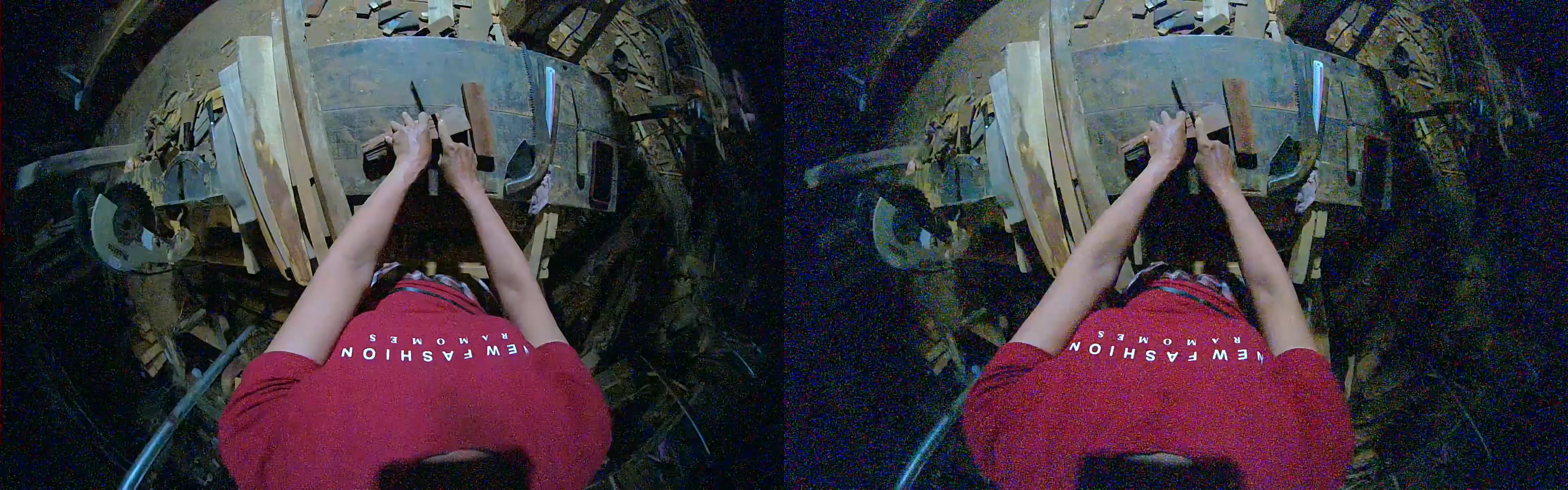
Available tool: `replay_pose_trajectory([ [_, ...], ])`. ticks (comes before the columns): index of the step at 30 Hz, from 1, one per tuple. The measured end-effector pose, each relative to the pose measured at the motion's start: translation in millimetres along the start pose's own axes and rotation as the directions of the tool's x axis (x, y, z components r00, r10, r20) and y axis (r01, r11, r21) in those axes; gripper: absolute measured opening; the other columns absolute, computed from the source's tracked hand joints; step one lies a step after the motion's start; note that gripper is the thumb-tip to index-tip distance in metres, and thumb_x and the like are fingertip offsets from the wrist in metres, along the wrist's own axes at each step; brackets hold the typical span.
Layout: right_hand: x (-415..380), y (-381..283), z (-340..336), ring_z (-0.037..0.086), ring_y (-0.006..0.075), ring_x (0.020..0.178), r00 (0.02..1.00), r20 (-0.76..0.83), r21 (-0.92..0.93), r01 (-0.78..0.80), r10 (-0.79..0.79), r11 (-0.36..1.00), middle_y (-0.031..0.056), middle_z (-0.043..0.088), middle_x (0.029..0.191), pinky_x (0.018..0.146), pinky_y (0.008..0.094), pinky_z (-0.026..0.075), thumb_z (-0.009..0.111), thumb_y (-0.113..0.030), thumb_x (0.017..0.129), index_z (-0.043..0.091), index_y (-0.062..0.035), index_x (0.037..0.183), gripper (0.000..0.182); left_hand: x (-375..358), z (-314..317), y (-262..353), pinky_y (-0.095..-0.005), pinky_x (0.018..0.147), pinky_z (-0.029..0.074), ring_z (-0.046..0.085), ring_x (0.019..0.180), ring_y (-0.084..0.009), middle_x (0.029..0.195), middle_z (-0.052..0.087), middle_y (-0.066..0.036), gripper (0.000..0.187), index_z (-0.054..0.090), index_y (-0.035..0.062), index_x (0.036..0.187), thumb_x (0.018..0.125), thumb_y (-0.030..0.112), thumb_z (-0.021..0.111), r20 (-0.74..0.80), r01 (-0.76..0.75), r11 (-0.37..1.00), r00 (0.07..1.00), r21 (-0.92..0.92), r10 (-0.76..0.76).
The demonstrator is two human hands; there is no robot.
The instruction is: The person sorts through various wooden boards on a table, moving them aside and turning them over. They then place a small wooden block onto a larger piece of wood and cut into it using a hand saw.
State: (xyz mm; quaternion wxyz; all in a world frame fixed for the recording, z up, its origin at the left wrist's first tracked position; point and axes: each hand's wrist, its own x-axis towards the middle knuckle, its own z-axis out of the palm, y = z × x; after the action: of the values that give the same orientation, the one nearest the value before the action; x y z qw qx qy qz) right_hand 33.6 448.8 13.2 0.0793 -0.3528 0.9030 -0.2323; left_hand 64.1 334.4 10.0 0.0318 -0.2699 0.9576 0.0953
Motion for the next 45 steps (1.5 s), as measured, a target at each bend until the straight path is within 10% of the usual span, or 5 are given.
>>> replay_pose_trajectory([
  [25, -94.0, 9.7, -28.9, 0.057, 0.0339, 0.054, 0.999, 0.012, -0.002, -0.034, 0.034, 0.999, 0.0181, 0.058, 0.062, 0.049, 0.0438, 0.044, 0.052, 0.000, 0.066, 0.033, -0.0130, 0.131, 0.069, -4.8, 5.5, -5.0, -0.0559, 0.069, 0.046, 0.049, 0.095, -0.0482, 0.116, 0.048, -0.022, 0.027, 0.051, 0.0110, 0.106, 0.079, 0.012, 0.049, -0.043, -0.062, 0.996, 0.997, -0.063, 0.059],
  [33, 4.3, 6.2, 10.7, 0.059, 0.0334, 0.056, 0.999, -0.044, -0.040, -0.009, 0.007, 0.999, 0.0159, 0.059, 0.063, 0.051, 0.0437, 0.047, 0.052, -0.004, 0.068, 0.033, -0.0162, 0.130, 0.066, 6.8, 21.4, -12.4, -0.0508, 0.065, 0.048, 0.052, 0.090, -0.0455, 0.111, 0.051, -0.020, 0.022, 0.050, 0.0104, 0.099, 0.078, 0.012, 0.051, -0.066, -0.096, 0.995, 0.993, -0.010, 0.095],
  [35, 4.9, -0.3, 0.0, 0.057, 0.0369, 0.061, 0.996, -0.011, 0.042, -0.092, 0.092, 0.995, 0.0189, 0.059, 0.067, 0.055, 0.0439, 0.046, 0.056, -0.009, 0.066, 0.058, -0.0018, 0.085, 0.020, 10.7, 29.4, -13.6, -0.0495, 0.063, 0.048, 0.053, 0.088, -0.0445, 0.110, 0.052, -0.020, 0.020, 0.050, 0.0102, 0.098, 0.078, 0.012, 0.051, -0.074, -0.127, 0.992, 0.989, -0.017, 0.125],
  [39, -60.7, 9.3, -16.2, 0.059, 0.0315, 0.054, 0.999, -0.046, 0.034, -0.012, 0.014, 0.999, 0.0163, 0.059, 0.062, 0.049, 0.0431, 0.046, 0.056, -0.005, 0.067, 0.032, -0.0146, 0.131, 0.069, 2.0, 13.4, -9.9, -0.0478, 0.063, 0.048, 0.053, 0.088, -0.0427, 0.109, 0.052, -0.021, 0.020, 0.050, 0.0102, 0.098, 0.079, 0.012, 0.050, -0.062, -0.090, 0.996, 0.994, -0.018, 0.089],
  [45, -69.0, 15.7, -13.7, 0.056, 0.0331, 0.053, 0.998, 0.048, -0.033, -0.042, 0.044, 0.999, 0.0177, 0.057, 0.064, 0.048, 0.0421, 0.043, 0.053, -0.006, 0.070, 0.030, -0.0139, 0.132, 0.066, -2.3, -1.3, -1.9, -0.0468, 0.064, 0.048, 0.052, 0.089, -0.0420, 0.107, 0.052, -0.021, 0.017, 0.052, 0.0099, 0.095, 0.079, 0.012, 0.048, -0.042, -0.037, 0.999, 0.998, -0.036, 0.036],
])
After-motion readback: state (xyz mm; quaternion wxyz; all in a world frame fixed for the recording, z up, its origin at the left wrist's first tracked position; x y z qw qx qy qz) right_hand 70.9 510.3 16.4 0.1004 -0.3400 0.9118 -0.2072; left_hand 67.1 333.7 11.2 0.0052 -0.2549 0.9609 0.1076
